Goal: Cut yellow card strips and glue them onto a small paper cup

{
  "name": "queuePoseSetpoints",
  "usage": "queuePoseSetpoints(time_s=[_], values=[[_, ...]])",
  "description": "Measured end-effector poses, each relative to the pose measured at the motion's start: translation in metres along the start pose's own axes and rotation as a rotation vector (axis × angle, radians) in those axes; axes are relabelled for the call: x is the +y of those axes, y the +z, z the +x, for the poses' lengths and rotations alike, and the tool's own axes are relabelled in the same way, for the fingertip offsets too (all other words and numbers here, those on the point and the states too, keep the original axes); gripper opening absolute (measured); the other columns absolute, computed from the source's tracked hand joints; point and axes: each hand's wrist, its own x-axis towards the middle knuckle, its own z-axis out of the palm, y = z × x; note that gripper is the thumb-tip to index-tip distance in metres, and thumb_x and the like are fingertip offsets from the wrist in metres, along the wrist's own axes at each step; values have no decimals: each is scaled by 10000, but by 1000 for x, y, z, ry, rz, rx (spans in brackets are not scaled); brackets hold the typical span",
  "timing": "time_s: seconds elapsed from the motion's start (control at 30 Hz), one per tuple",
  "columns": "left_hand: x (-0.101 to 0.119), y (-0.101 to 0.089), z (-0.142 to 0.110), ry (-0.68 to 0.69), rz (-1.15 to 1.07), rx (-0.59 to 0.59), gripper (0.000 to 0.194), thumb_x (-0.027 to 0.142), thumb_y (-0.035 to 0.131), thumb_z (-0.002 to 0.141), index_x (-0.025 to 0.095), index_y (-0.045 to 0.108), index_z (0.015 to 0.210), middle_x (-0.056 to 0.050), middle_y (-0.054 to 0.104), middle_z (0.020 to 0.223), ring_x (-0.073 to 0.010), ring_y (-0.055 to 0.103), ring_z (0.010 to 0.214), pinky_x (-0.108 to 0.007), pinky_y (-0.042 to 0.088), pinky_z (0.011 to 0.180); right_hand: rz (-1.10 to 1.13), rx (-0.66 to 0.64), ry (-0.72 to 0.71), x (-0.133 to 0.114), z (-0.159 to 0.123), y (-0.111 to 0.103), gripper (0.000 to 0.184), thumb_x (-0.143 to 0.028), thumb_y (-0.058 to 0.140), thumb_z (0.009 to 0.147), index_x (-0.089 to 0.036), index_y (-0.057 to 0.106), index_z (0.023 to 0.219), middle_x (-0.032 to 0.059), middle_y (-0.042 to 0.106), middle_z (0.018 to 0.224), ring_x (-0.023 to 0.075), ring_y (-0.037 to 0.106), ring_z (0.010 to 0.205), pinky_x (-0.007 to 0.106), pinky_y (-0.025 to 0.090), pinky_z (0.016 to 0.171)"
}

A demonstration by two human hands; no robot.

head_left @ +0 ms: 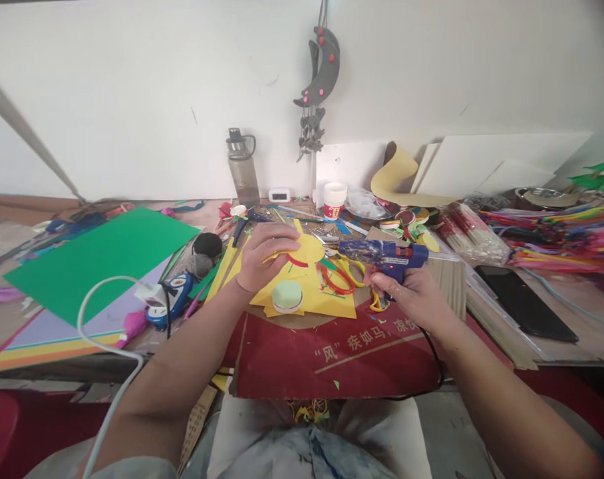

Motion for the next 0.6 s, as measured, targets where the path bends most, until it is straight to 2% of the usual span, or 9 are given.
queuePoseSetpoints(time_s=[0.2, 0.6], values=[[0, 1, 1, -12, 23, 2, 132, 241, 563, 1002, 272, 683, 957, -29, 774, 973, -174, 747, 992, -370, 621, 868, -6, -11, 10, 2, 0, -1, 577, -790, 666, 794, -230, 643, 657, 14, 568, 581, 171, 502, 548, 313, 439, 534], [2, 2, 3, 20, -1, 29, 134, 190, 583, 990, 278, 684, 983, -25, 780, 987, -173, 756, 991, -363, 618, 868, 1, -35, 8, -4, 0, 0, 658, -861, 632, 769, -236, 599, 568, 20, 567, 532, 154, 479, 489, 298, 411, 478]])
